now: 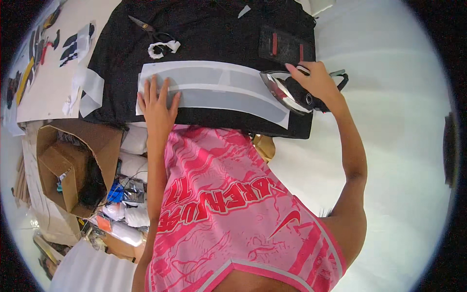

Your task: Preparing and ironing fabric pieces for printing.

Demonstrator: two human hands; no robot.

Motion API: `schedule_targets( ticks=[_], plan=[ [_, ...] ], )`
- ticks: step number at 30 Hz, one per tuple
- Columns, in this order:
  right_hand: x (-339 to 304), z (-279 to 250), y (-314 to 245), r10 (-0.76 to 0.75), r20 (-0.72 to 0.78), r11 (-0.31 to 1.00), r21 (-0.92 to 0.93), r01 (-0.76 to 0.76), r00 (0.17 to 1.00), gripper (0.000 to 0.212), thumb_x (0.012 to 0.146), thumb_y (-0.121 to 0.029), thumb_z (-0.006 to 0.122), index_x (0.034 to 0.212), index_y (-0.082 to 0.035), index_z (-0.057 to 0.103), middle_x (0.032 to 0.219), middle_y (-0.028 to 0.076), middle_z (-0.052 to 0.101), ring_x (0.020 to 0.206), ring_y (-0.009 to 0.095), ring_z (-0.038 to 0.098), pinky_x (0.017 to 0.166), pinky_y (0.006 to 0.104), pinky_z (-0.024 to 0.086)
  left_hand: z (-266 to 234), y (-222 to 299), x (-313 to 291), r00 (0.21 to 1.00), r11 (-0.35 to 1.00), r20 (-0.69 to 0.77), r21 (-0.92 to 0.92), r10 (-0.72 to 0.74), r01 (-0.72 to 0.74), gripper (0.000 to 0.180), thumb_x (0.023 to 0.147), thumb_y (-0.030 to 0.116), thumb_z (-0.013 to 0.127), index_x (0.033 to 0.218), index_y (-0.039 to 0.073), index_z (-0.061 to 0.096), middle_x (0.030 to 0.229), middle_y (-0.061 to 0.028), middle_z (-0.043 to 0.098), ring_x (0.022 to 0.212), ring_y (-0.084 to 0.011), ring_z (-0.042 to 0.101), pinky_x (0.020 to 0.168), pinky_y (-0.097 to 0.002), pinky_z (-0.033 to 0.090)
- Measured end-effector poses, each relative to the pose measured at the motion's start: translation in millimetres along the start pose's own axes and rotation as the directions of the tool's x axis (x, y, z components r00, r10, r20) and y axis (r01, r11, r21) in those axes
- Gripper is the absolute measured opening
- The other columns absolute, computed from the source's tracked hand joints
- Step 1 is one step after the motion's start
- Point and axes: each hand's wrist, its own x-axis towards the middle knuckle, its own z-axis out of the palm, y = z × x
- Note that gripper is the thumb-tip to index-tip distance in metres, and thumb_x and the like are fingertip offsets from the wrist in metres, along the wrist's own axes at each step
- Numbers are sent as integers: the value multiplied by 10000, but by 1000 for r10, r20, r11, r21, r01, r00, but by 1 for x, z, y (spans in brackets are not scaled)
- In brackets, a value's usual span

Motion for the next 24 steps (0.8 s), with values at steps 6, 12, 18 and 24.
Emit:
schedule_targets(
  ticks=[6,12,18,24],
  plan=[
    [8,8,0,-66,-45,992,-110,61,997,595,930,-501,711,977,92,729,805,286,699,737,345,703,746,427,543,-3,2,1,1000,1000,10,11,7,-7,507,957,375,693,1401,140,627,1559,-192,467,1477,-413,371,1185,-635,239],
    [12,27,-3,-95,-46,977,-194,84,994,651,915,-570,679,1003,71,755,900,338,697,892,467,708,835,453,568,-1,9,-2,1000,1000,8,21,1,-1,510,964,385,680,1408,142,623,1565,-186,463,1476,-409,375,1186,-642,235],
    [23,34,3,-127,-67,951,-293,103,990,660,894,-614,649,1021,18,790,908,308,722,899,445,721,870,484,588,1,13,5,1000,999,4,37,5,-5,496,965,385,678,1401,155,633,1568,-173,465,1471,-401,385,1182,-654,235],
    [22,39,6,-147,-147,935,-344,88,978,644,890,-615,640,1029,-5,795,830,279,729,808,431,738,789,474,612,2,17,9,999,997,-26,67,-20,22,487,960,393,679,1393,171,643,1564,-148,479,1473,-380,392,1186,-642,226]
  ],
)
